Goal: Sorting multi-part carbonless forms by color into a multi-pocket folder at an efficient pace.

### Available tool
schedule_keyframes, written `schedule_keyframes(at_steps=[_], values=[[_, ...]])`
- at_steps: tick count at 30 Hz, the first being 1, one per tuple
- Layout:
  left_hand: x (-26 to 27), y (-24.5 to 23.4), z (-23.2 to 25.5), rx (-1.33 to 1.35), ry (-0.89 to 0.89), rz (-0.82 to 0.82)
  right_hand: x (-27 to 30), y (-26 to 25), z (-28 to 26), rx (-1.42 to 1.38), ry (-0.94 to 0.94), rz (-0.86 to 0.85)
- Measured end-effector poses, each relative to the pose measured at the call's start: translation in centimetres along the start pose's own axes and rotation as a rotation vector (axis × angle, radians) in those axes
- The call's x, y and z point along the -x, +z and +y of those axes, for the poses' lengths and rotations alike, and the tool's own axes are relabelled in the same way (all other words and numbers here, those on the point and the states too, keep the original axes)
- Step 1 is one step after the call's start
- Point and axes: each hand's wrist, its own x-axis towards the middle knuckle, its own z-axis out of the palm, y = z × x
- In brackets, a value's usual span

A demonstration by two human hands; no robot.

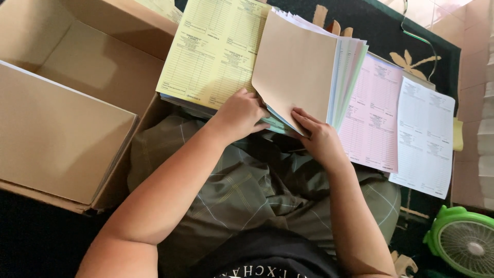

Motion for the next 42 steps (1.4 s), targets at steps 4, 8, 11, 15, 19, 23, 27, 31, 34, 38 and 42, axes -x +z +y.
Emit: schedule_keyframes(at_steps=[4,8,11,15,19,23,27,31,34,38,42], values=[[0.1,0.8,0.2,-0.068,0.049,0.206,0.4,0.3,-0.2,0.048,-0.062,0.038],[-0.1,2.4,-0.3,-0.100,0.092,0.325,1.0,1.7,-1.7,0.156,-0.121,0.102],[-0.6,2.6,-0.2,-0.145,0.109,0.416,1.1,2.4,-2.8,0.197,-0.113,0.144],[-0.8,1.6,0.1,-0.076,0.021,0.419,0.5,4.8,2.4,0.281,-0.117,0.312],[2.5,-0.4,-5.1,0.017,-0.364,0.128,-1.3,1.7,7.0,0.153,0.225,0.314],[6.3,-9.9,-8.5,-0.152,-0.493,-0.073,-4.0,-6.0,1.0,0.091,0.257,0.400],[7.9,-9.5,-12.2,-0.137,-0.273,-0.249,-9.4,-5.3,-6.4,0.345,-0.087,0.507],[9.2,-8.3,-11.6,0.089,-0.358,-0.110,-15.0,2.8,-11.1,0.453,-0.193,0.462],[9.8,-7.5,-13.8,-0.228,-0.080,-0.076,-15.0,7.9,-12.0,0.360,-0.116,0.197],[10.5,-7.0,-13.6,-0.344,-0.004,0.020,-12.9,9.2,-13.6,0.303,-0.150,0.113],[10.7,-6.5,-13.7,-0.404,-0.052,0.013,-12.3,8.8,-14.1,0.310,-0.170,0.143]])
